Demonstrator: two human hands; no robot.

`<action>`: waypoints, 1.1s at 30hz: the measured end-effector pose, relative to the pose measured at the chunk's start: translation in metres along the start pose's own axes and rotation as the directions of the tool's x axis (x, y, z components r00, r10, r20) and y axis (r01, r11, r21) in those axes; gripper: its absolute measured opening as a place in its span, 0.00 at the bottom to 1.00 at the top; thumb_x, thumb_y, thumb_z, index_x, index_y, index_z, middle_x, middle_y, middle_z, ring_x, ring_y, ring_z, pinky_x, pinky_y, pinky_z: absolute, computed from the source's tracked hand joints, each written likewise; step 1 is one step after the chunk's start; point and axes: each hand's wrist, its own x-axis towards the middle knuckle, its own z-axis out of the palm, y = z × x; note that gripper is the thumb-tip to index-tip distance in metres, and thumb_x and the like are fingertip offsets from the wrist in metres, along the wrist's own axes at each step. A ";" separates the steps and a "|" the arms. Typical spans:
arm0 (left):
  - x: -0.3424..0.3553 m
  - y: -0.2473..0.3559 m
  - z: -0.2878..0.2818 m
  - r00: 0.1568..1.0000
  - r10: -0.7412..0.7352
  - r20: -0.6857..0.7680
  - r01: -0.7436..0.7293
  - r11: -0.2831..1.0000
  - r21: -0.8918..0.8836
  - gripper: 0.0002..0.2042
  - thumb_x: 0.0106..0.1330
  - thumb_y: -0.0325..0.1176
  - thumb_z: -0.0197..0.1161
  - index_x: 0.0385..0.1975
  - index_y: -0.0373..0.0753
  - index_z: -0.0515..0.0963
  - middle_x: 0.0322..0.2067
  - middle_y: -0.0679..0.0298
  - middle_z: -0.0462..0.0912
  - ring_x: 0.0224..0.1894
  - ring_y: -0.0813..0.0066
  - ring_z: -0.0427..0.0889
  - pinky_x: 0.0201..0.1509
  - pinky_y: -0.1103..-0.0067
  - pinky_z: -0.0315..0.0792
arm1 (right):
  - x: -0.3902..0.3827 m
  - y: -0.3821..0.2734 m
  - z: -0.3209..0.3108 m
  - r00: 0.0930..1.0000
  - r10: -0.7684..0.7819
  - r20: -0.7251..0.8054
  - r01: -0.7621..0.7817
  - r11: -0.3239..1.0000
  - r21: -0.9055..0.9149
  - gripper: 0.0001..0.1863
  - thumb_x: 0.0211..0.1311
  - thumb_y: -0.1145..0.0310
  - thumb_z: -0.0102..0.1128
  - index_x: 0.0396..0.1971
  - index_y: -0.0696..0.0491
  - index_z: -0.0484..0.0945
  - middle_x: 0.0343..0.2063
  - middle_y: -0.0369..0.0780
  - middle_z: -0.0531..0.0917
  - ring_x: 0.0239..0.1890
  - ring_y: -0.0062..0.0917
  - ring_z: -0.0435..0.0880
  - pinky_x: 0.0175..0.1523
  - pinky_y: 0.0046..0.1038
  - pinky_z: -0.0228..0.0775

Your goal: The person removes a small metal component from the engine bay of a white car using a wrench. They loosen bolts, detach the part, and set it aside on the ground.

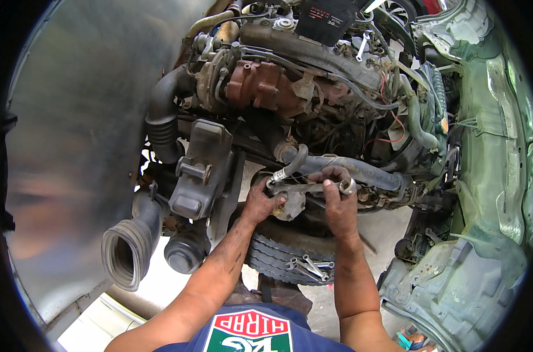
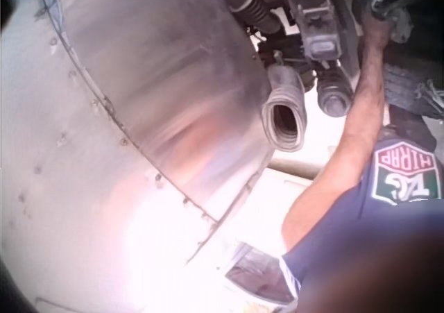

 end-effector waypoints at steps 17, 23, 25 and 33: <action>0.011 -0.016 0.015 0.996 -0.090 -0.028 0.083 0.977 -0.196 0.30 0.49 0.43 0.89 0.48 0.31 0.87 0.44 0.55 0.86 0.45 0.61 0.86 0.52 0.66 0.79 | 0.051 -0.054 0.014 0.788 -0.528 -0.318 0.356 0.811 -0.464 0.24 0.67 0.77 0.68 0.64 0.57 0.80 0.53 0.45 0.87 0.52 0.37 0.85 0.77 0.49 0.64; 0.013 -0.011 0.014 0.998 -0.034 -0.059 0.029 0.996 -0.082 0.27 0.48 0.40 0.88 0.46 0.31 0.88 0.41 0.56 0.85 0.42 0.62 0.84 0.51 0.65 0.79 | 0.020 -0.099 0.016 0.429 -0.890 0.157 0.761 0.263 -0.593 0.24 0.64 0.77 0.70 0.61 0.51 0.82 0.50 0.40 0.88 0.53 0.41 0.86 0.72 0.54 0.67; 0.015 -0.009 0.012 0.992 -0.115 -0.043 0.112 0.992 -0.065 0.27 0.48 0.41 0.88 0.45 0.31 0.88 0.40 0.56 0.85 0.42 0.62 0.84 0.51 0.65 0.79 | 0.058 -0.078 0.010 0.521 -0.848 0.096 0.651 0.321 -0.688 0.19 0.66 0.73 0.72 0.57 0.54 0.84 0.42 0.44 0.87 0.48 0.47 0.84 0.62 0.52 0.73; 0.010 -0.007 0.014 0.992 -0.097 -0.077 0.088 0.990 -0.110 0.27 0.48 0.44 0.88 0.43 0.31 0.88 0.39 0.58 0.84 0.40 0.63 0.83 0.50 0.68 0.79 | 0.051 -0.016 -0.017 0.801 -0.592 0.087 0.436 0.478 -0.762 0.16 0.66 0.73 0.73 0.53 0.53 0.86 0.44 0.42 0.89 0.50 0.44 0.88 0.60 0.45 0.81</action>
